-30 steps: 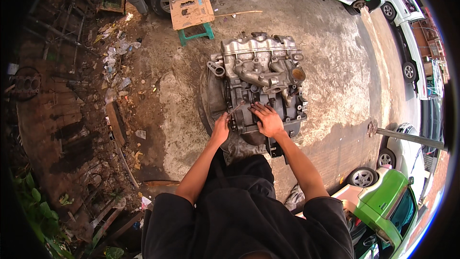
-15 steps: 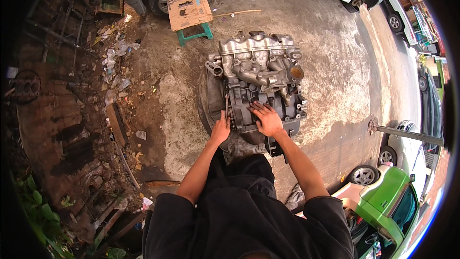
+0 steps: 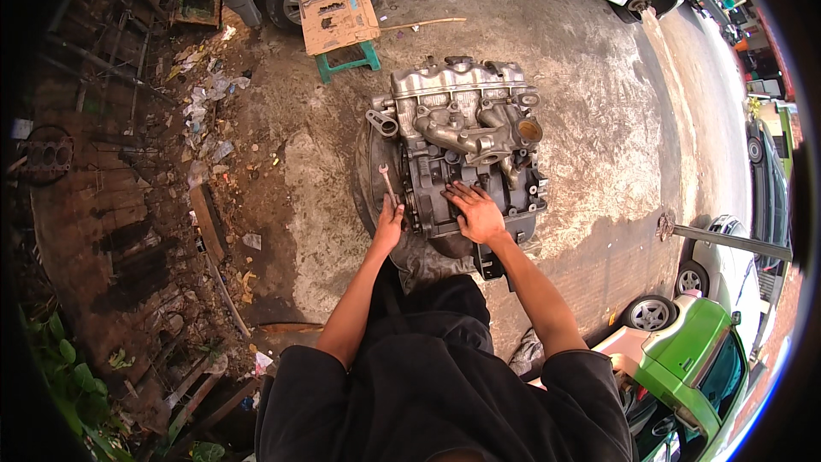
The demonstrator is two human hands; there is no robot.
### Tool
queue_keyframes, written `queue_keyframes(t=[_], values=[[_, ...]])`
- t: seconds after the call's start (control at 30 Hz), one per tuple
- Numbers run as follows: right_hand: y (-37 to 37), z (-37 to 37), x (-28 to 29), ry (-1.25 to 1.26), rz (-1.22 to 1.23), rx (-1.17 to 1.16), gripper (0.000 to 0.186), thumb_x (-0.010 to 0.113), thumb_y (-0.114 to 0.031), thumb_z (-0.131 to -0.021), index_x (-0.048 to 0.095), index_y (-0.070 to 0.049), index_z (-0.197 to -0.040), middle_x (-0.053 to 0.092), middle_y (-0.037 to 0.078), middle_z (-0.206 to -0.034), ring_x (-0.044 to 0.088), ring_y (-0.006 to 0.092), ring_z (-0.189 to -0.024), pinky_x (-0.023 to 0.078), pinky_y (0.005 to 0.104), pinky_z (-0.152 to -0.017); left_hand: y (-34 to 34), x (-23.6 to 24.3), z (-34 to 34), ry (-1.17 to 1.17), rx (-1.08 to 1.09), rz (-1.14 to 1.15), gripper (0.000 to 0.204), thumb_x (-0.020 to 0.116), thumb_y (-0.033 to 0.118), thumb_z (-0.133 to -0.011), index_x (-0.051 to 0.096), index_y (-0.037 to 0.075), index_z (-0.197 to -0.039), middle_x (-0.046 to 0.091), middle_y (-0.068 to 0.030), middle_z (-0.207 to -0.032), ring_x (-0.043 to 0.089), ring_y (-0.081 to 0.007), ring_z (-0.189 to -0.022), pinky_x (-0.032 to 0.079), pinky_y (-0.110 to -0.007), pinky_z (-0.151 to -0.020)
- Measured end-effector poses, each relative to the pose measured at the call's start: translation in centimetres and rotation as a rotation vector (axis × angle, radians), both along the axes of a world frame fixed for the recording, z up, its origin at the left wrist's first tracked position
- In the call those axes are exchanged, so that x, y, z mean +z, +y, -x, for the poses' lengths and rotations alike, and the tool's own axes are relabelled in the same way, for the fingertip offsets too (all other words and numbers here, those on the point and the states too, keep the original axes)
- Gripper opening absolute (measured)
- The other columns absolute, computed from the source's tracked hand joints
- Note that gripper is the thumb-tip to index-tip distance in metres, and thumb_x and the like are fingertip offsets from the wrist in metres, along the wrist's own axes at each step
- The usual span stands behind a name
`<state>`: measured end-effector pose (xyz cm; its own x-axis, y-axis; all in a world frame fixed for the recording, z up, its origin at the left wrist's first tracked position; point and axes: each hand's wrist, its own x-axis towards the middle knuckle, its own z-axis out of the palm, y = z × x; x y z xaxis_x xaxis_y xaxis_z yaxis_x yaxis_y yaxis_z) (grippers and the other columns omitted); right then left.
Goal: The person uses a wrench to loosen and tighten bolts on a car engine resting on a cloth on the ground. They repeatedly adjust the wrench and reposition their hands while working on the same bolt area.
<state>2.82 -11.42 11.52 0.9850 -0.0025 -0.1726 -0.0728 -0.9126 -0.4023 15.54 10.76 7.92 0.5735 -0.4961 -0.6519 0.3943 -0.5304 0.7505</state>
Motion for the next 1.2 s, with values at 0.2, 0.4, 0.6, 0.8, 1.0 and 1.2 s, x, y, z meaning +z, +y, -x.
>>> queue_keyframes(t=[0.2, 0.4, 0.6, 0.8, 1.0, 1.2], values=[[0.3, -0.6, 0.5, 0.023, -0.023, -0.074, 0.054, 0.060, -0.017, -0.087, 0.053, -0.014, -0.140, 0.056, 0.007, -0.143, 0.044, 0.0245, -0.139, 0.034, 0.0417, -0.117, 0.3, 1.1, -0.1, -0.065, -0.159, -0.091, 0.090, 0.038, 0.059, -0.104, 0.005, -0.005, -0.158, 0.038, -0.0267, -0.153, 0.041, -0.0371, -0.140, 0.038, -0.043, -0.111], [3.2, -4.8, 2.2, -0.098, -0.520, -0.353, 0.038, 0.061, -0.016, -0.093, 0.060, -0.005, -0.130, 0.070, 0.020, -0.104, 0.063, 0.0379, -0.095, 0.050, 0.0446, -0.087, 0.4, 0.7, 0.4, -0.289, -0.279, -0.180, 0.070, 0.038, 0.041, -0.109, 0.015, -0.004, -0.157, 0.059, -0.0198, -0.072, 0.059, -0.0338, -0.068, 0.048, -0.045, -0.067], [4.7, -7.5, 0.0, -0.035, -1.072, -0.542, 0.031, 0.063, -0.021, -0.100, 0.064, 0.002, -0.120, 0.068, 0.008, -0.080, 0.060, 0.0123, -0.066, 0.049, 0.0314, -0.062, 1.4, 0.6, -0.2, -0.562, -0.540, -0.295, 0.053, 0.042, 0.029, -0.107, 0.034, 0.000, -0.151, 0.064, -0.0202, -0.067, 0.063, -0.0406, -0.061, 0.051, -0.052, -0.062], [3.8, -5.6, -1.7, 0.122, -1.445, -0.607, 0.036, 0.060, -0.029, -0.102, 0.062, 0.003, -0.117, 0.072, 0.011, -0.091, 0.064, 0.0137, -0.068, 0.050, 0.0285, -0.063, 2.4, 0.5, -0.3, -0.796, -0.633, -0.349, 0.051, 0.052, 0.018, -0.098, 0.045, 0.009, -0.148, 0.067, -0.0213, -0.075, 0.068, -0.0408, -0.070, 0.055, -0.052, -0.069], [4.7, -4.4, -1.8, 0.104, -1.484, -0.646, 0.030, 0.058, -0.028, -0.103, 0.060, 0.001, -0.110, 0.072, 0.014, -0.094, 0.069, 0.0184, -0.077, 0.050, 0.0294, -0.067, 2.2, 2.1, -1.1, -0.775, -0.710, -0.405, 0.053, 0.052, 0.017, -0.098, 0.044, 0.013, -0.150, 0.070, -0.0219, -0.087, 0.069, -0.0408, -0.080, 0.056, -0.051, -0.076], [5.8, -3.2, -1.0, -0.108, -1.270, -0.569, 0.015, 0.060, -0.009, -0.099, 0.057, 0.004, -0.105, 0.071, 0.014, -0.093, 0.068, 0.0183, -0.076, 0.054, 0.0319, -0.070, 0.0, 4.3, -0.7, -0.589, -0.616, -0.405, 0.049, 0.053, 0.017, -0.098, 0.049, 0.009, -0.146, 0.071, -0.0229, -0.093, 0.069, -0.0414, -0.088, 0.055, -0.051, -0.082]])
